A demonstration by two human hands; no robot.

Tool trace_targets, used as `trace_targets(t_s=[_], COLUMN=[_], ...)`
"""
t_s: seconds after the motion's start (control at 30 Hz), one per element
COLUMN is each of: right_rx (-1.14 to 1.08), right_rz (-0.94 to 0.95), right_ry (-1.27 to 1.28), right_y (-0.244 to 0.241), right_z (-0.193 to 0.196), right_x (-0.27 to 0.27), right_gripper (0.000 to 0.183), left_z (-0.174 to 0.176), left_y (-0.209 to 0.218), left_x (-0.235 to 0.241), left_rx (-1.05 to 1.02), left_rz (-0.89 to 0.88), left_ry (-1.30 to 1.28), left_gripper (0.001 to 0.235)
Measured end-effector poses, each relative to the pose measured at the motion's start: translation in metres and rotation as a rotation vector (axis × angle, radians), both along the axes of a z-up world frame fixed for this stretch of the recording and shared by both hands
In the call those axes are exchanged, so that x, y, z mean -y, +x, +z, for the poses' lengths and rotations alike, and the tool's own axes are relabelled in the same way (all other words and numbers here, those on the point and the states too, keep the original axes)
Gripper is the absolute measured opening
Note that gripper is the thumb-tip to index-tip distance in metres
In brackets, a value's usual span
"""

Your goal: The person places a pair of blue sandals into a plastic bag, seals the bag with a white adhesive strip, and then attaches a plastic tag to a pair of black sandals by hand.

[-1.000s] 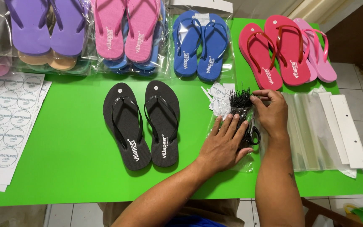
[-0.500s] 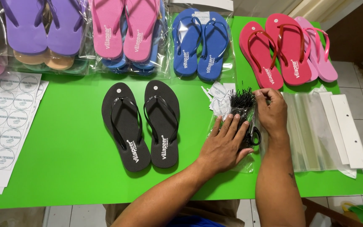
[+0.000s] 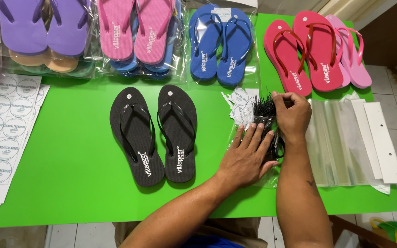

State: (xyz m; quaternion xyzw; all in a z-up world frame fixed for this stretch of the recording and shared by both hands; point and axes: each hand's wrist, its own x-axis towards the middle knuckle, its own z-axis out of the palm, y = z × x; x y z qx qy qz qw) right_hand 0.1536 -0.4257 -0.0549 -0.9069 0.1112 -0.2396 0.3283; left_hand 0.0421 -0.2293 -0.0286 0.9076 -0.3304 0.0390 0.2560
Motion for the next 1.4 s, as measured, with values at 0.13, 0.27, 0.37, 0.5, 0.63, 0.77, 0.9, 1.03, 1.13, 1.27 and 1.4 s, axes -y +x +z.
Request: trace_targets(t_s=[0.13,0.27,0.37,0.5,0.63,0.77,0.9,1.03,1.13,1.27,1.4], right_rx=[0.032,0.07,0.077,0.044,0.012,0.049,0.136,0.221,0.309,0.26,0.295], right_rz=[-0.019,0.002,0.07,0.195,0.2,0.232,0.256,0.253,0.212,0.187,0.122], right_ry=[0.119,0.308,0.47,0.751,0.871,0.989,1.056,1.076,1.061,0.968,0.796], right_y=[-0.001,-0.01,-0.009,-0.008,-0.01,-0.011,-0.01,-0.009,-0.008,-0.003,-0.004], right_z=[0.003,0.029,0.029,0.03,0.037,0.045,0.045,0.046,0.049,0.035,0.028], right_x=[-0.005,-0.017,-0.017,-0.014,-0.018,-0.022,-0.018,-0.017,-0.018,-0.012,-0.009], right_gripper=[0.017,0.015,0.014,0.015,0.014,0.015,0.014,0.015,0.018,0.015,0.012], left_z=[0.001,0.005,0.004,0.007,0.005,0.006,0.001,-0.001,0.0,0.004,-0.012], left_y=[0.0,0.0,0.001,0.002,0.002,0.001,0.0,-0.001,-0.001,-0.002,-0.005], left_x=[0.0,-0.002,-0.002,-0.004,-0.003,-0.003,-0.001,-0.001,-0.001,0.0,0.007], left_rx=[-0.011,-0.022,-0.022,-0.043,-0.05,-0.05,-0.022,0.004,0.008,0.02,0.213], left_rz=[-0.002,-0.003,-0.011,-0.032,-0.035,-0.032,-0.018,-0.006,-0.001,-0.011,0.003], left_ry=[0.0,0.003,0.01,0.036,0.042,0.062,0.04,0.042,0.028,0.007,-0.112], left_gripper=[0.078,0.076,0.076,0.076,0.076,0.076,0.076,0.076,0.076,0.074,0.071])
